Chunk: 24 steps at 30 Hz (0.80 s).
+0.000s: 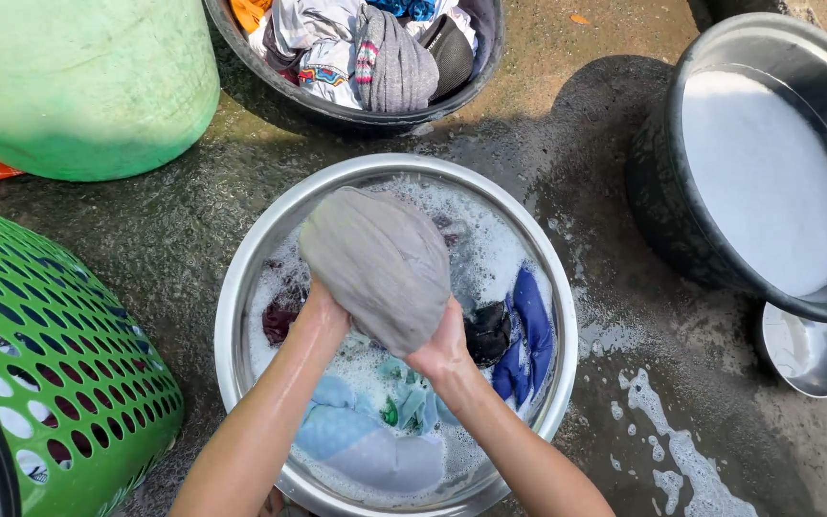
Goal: The person washes several items of clothing by hand in a metal basin filled with soapy water, scrubbing, wringing, and moving them into a separate basket.
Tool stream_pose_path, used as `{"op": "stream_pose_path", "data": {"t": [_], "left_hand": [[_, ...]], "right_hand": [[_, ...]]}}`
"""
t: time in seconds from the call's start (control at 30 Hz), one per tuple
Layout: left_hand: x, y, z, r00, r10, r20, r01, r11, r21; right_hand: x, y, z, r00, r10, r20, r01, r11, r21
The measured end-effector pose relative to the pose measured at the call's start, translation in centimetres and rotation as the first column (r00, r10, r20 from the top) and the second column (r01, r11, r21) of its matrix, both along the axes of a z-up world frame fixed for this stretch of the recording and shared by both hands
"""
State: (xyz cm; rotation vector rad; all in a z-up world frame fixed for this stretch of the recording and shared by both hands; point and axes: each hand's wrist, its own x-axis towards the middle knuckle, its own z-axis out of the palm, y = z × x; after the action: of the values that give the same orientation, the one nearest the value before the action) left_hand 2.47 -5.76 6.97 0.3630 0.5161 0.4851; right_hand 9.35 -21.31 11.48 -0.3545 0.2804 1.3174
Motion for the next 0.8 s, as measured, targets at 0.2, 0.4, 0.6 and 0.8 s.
{"op": "stream_pose_path", "data": {"t": [0.2,0.4,0.6,0.8], "left_hand": [[1.6,-0.4,-0.2,0.980,-0.102,0.169,0.116,0.990,-0.074],[0.1,2.7,-0.8,0.999,-0.013,-0.052,0.014,1.000,0.018],[2.5,2.3,-1.1,0.927,-0.360,-0.103,0.371,0.921,0.116],[3.9,3.8,2.1,0.689,-0.529,-0.496,0.725,0.497,0.477]], "right_hand": [[0.6,0.6,-0.3,0.994,0.086,0.064,-0.093,0.989,0.114],[4.6,1.2,3.2,0.731,-0.052,0.680,0.178,0.977,-0.118],[2.2,1.9,10.6,-0.861,-0.155,0.484,-0.100,0.985,0.137],[-3.8,3.0,8.2,-0.981,-0.147,0.125,-0.157,0.985,-0.072]]}}
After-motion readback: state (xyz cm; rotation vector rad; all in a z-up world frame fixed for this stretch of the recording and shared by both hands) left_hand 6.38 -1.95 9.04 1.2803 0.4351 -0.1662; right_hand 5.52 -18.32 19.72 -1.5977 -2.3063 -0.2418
